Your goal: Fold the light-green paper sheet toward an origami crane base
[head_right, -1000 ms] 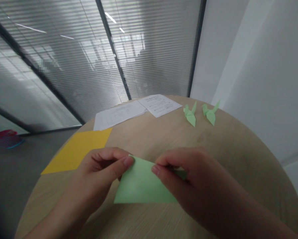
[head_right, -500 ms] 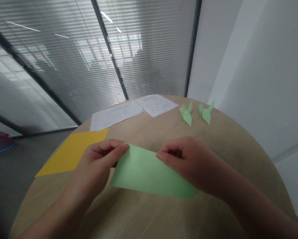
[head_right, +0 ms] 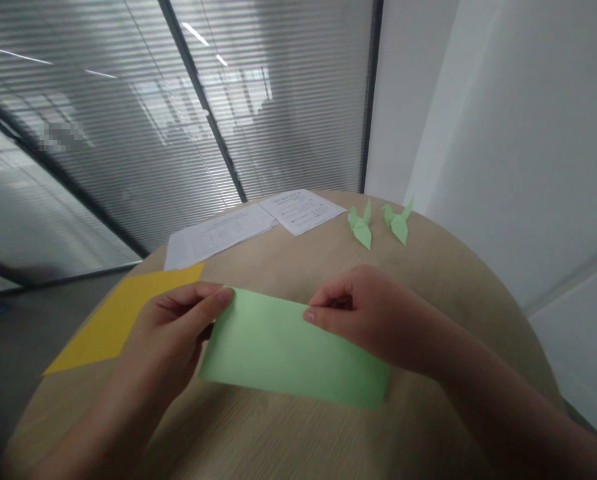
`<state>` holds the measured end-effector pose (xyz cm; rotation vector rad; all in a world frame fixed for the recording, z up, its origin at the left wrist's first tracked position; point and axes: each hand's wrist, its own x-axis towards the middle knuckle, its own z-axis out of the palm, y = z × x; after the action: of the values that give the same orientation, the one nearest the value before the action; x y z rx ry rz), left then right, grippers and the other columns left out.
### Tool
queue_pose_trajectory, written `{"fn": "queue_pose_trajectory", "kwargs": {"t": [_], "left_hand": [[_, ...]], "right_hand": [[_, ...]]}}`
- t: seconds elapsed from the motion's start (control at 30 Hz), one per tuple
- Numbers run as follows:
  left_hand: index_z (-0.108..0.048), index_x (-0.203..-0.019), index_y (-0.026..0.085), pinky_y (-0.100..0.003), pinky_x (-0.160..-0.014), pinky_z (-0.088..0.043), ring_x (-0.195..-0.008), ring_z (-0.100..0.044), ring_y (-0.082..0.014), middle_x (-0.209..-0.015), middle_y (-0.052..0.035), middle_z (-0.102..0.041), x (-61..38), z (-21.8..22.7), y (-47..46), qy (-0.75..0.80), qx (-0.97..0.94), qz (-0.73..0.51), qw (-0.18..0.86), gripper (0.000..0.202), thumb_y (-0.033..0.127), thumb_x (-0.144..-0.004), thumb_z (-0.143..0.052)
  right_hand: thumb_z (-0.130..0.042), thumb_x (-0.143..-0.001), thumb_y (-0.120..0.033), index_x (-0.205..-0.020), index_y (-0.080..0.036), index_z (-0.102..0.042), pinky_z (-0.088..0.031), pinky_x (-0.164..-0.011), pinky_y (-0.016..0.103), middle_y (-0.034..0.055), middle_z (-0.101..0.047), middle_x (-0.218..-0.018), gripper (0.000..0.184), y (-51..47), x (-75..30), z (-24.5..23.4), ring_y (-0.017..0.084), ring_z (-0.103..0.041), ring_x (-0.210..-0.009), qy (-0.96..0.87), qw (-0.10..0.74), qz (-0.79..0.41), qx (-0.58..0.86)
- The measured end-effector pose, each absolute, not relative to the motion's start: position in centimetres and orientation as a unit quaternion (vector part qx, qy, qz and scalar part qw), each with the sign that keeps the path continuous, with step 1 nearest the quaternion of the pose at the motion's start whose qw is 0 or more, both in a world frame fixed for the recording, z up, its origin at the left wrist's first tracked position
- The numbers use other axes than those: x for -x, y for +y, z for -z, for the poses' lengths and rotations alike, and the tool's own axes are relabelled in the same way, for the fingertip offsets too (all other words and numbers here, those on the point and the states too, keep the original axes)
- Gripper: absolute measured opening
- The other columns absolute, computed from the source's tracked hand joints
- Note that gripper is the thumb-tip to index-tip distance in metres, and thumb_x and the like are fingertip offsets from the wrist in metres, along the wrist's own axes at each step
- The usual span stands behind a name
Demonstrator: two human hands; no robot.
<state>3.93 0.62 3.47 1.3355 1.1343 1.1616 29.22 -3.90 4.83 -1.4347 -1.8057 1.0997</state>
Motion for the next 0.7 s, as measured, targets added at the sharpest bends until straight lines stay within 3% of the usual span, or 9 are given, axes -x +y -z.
{"fn": "queue_pose_trajectory", "kwargs": {"t": [0.37,0.7], "left_hand": [[-0.077,-0.070,0.019,-0.019,-0.047,-0.040,-0.052,-0.053,-0.0105,-0.061,-0.0008,-0.067,-3.75,-3.79,0.61,0.480,-0.560,-0.472,0.482,0.022,0.040,-0.072,-0.085],[-0.076,-0.068,0.020,-0.019,-0.045,-0.039,-0.050,-0.052,-0.0102,-0.058,0.0014,-0.064,-3.58,-4.25,0.60,0.490,-0.543,-0.501,0.462,0.019,0.036,-0.070,-0.085]], "right_hand": [[-0.069,-0.086,-0.036,-0.072,-0.021,-0.078,-0.035,-0.047,0.023,-0.0003,-0.070,-0.064,0.022,-4.00,-29.04,-5.03,0.012,-0.056,-0.055,-0.670,0.311,-0.419,0.529],[-0.071,-0.084,-0.038,-0.070,-0.020,-0.077,-0.034,-0.046,0.022,-0.0012,-0.065,-0.060,0.024,-3.89,-29.71,-5.17,0.011,-0.052,-0.052,-0.685,0.305,-0.402,0.526]]}}
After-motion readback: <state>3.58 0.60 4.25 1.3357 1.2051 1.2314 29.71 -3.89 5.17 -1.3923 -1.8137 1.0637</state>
